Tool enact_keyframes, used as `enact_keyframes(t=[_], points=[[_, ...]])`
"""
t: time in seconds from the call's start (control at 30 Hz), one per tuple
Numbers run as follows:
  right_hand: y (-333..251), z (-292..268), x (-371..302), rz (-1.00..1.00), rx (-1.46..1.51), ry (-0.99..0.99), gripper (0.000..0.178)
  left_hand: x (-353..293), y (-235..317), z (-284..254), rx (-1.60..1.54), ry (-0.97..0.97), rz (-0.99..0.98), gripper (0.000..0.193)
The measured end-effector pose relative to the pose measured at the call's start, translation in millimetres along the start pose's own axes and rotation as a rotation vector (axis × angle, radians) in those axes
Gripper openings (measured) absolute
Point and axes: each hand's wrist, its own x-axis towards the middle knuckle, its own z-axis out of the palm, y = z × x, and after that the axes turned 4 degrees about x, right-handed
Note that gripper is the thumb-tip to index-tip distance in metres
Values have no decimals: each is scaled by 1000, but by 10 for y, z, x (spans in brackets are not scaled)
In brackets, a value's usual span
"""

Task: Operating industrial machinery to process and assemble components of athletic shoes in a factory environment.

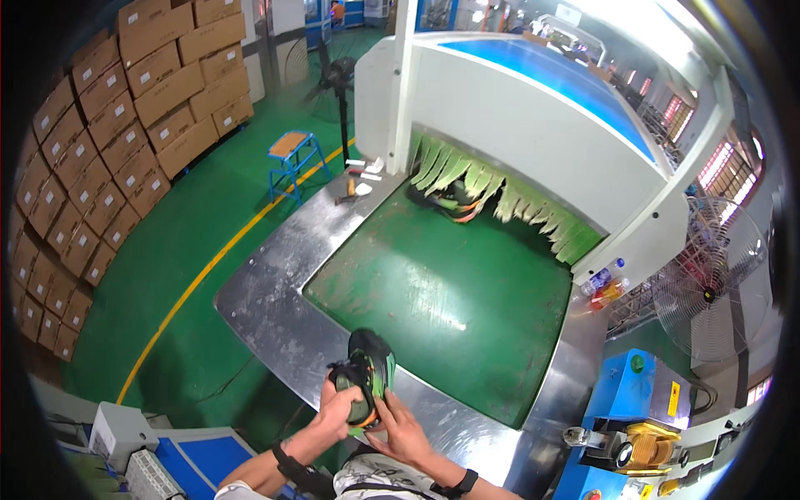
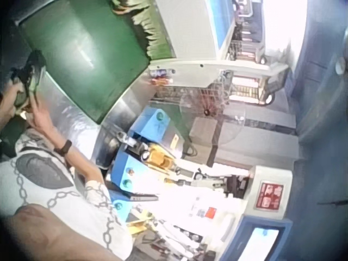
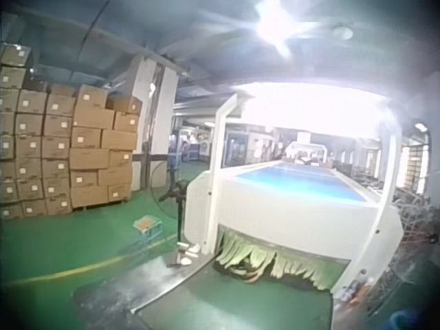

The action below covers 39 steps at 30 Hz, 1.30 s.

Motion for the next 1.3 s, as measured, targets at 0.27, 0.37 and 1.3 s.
enact_keyframes(t=[0.27, 0.37, 1.3], points=[[513, 8, -152, 340, 281, -197, 39, 672, -429, -660, 831, -132, 463, 72], [685, -124, -371, 429, 292, -221, 37, 851, -533, -656, 761, -131, 367, 75], [3841, -2404, 4483, 215, -551, -12, 81, 4322, 70, 372, 1607, -356, 932, 60]])
